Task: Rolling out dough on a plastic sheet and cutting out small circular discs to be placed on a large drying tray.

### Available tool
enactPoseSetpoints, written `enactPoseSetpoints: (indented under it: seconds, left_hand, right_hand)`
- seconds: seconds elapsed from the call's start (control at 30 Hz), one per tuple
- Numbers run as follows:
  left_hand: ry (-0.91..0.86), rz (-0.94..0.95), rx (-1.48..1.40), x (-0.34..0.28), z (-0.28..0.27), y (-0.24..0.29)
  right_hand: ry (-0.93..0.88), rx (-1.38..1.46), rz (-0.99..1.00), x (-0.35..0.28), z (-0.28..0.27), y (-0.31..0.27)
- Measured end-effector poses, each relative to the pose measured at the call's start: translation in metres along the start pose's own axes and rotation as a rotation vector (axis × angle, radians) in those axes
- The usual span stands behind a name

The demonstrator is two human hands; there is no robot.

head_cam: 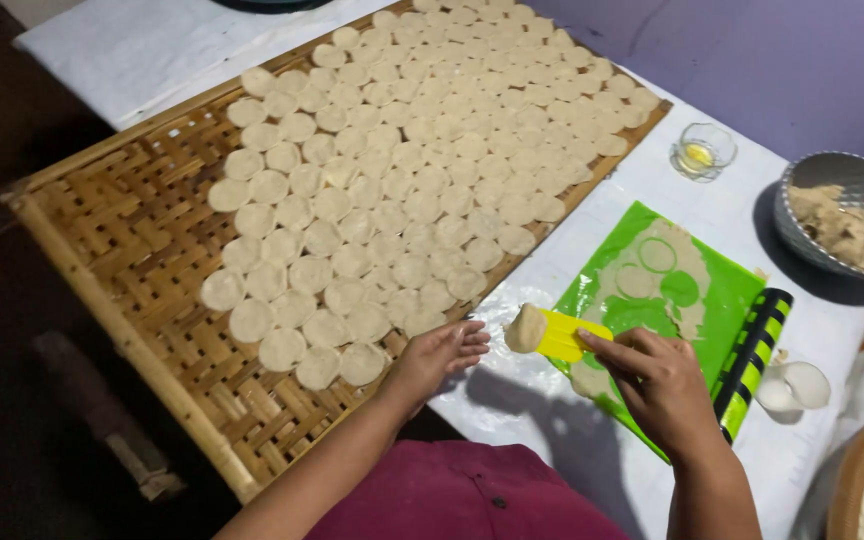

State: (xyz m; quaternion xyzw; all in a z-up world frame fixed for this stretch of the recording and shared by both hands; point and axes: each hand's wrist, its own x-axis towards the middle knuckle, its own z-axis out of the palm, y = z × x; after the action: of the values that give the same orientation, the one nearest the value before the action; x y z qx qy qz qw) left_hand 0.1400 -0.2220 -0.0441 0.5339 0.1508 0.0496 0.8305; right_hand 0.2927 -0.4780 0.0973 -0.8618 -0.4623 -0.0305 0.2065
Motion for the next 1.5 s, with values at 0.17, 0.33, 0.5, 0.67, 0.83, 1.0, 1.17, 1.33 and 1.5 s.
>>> enactPoseSetpoints:
  seconds: [0.17, 0.33, 0.5, 0.67, 0.83, 1.0, 1.17, 1.33, 1.5]
  left_hand:
    - [-0.043, -0.115, -0.293, -0.001, -0.020, 0.015]
    - [-0.060, -0.100, -0.275, -0.016, -0.039, 0.026]
    - [0.081, -0.027, -0.121, -0.025, -0.062, 0.021]
    - [0.252, -0.014, 0.070, -0.060, -0.059, 0.062]
    - [0.413, 0.001, 0.213, -0.072, -0.087, 0.059]
    - [0.599, 0.086, 0.285, -0.094, -0.136, 0.090]
    - [0.930, 0.154, 0.381, -0.120, -0.208, 0.140]
    - [1.057, 0.427, 0.563, -0.101, -0.274, 0.142]
    - [0.830, 0.284, 0.609, -0.072, -0.288, 0.145]
  right_hand:
    - [-0.065, 0.016, -0.229, 0.012, 0.007, -0.038]
    - [-0.055, -0.030, -0.277, 0.021, 0.012, -0.070]
    - [-0.077, -0.138, -0.273, 0.031, 0.018, -0.099]
    - [-0.043, -0.166, -0.328, 0.039, 0.029, -0.128]
    - [-0.052, -0.199, -0.299, 0.046, 0.045, -0.151]
    - [-0.114, -0.178, -0.233, 0.052, 0.055, -0.157]
    - [-0.135, -0.172, -0.213, 0.048, 0.066, -0.148]
    - [-0.145, -0.195, -0.168, 0.044, 0.077, -0.142]
    - [-0.184, -0.230, -0.089, 0.043, 0.079, -0.143]
